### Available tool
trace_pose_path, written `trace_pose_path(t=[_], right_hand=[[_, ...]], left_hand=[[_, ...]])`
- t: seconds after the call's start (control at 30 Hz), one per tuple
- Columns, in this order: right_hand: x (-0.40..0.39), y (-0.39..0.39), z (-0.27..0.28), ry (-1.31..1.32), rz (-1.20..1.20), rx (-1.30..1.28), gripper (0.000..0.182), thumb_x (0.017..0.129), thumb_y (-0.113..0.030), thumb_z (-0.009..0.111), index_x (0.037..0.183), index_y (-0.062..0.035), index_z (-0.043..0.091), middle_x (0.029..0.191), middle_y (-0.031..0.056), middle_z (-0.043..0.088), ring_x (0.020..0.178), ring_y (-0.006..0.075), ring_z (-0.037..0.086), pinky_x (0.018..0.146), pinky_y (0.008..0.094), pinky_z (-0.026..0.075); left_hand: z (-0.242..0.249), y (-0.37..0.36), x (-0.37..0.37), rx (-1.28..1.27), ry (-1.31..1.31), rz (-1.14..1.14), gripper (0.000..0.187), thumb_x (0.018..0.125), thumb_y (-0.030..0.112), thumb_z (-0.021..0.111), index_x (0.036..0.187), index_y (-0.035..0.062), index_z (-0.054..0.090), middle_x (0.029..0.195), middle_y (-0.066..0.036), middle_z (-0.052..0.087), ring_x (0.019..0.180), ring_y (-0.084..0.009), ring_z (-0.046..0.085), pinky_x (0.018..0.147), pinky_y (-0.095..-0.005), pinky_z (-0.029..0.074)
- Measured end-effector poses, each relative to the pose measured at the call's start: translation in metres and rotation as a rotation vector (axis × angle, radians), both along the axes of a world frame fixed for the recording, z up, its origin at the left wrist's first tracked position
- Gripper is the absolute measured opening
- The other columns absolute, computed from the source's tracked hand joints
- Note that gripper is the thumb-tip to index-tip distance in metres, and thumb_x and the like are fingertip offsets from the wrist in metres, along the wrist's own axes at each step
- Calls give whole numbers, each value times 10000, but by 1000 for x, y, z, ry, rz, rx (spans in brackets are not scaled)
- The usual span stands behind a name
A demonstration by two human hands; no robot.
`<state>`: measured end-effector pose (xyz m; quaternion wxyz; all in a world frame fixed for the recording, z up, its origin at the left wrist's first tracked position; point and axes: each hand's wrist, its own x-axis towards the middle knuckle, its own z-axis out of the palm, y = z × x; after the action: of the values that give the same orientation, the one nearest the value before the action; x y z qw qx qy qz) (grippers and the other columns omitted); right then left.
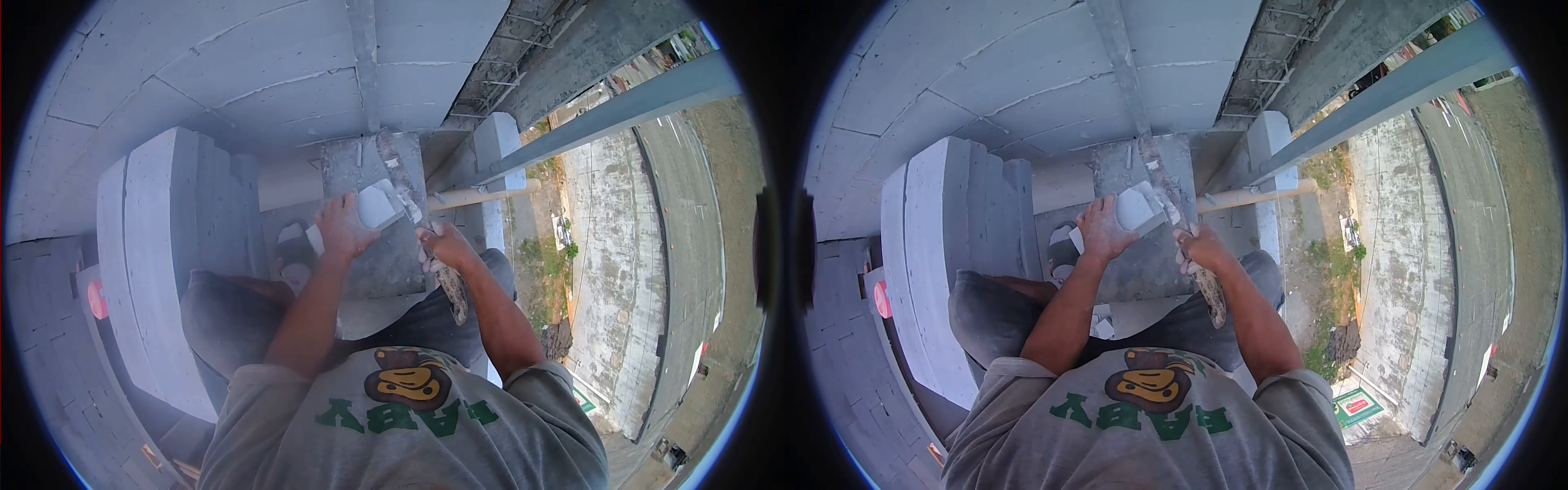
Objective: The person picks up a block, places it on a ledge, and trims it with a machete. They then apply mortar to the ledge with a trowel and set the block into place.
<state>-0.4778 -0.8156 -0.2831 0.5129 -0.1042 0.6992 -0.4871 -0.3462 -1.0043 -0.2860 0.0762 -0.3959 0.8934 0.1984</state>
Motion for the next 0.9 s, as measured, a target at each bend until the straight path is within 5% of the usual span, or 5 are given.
trace_pose_path(t=[0.17,0.33,0.57,0.67,0.9], right_hand=[[-6,-1,21,-43,58,49,249,994,-204,538,987,43,568,658,123,643,511,220,647,508,343,507],[-11,-9,53,212,47,-19,233,1004,-182,518,1069,34,577,689,93,616,545,188,621,532,324,512],[-2,-11,12,147,-204,-120,278,1014,-228,512,1019,45,566,701,112,618,542,208,645,509,336,523],[-3,-6,15,61,198,95,294,1018,-251,509,1012,36,573,707,109,621,546,202,641,508,340,526],[-22,5,5,-97,-242,-75,263,997,-248,543,986,12,581,702,106,639,543,214,644,519,343,508]], left_hand=[[3,-4,1,17,-19,-20,864,558,373,788,1331,120,495,1212,-139,545,1211,-341,494,1035,-478,322],[4,-1,1,18,-36,-17,869,562,375,790,1337,122,491,1220,-133,544,1212,-341,495,1032,-485,332],[2,-8,1,11,-10,-35,891,552,374,797,1348,123,485,1240,-137,539,1222,-334,496,1035,-490,341],[3,-7,3,20,-1,-29,889,543,372,792,1340,117,493,1237,-141,544,1224,-336,497,1035,-488,346],[2,-24,0,46,-3,-52,875,530,374,782,1317,107,506,1221,-144,557,1220,-340,499,1041,-493,345]])
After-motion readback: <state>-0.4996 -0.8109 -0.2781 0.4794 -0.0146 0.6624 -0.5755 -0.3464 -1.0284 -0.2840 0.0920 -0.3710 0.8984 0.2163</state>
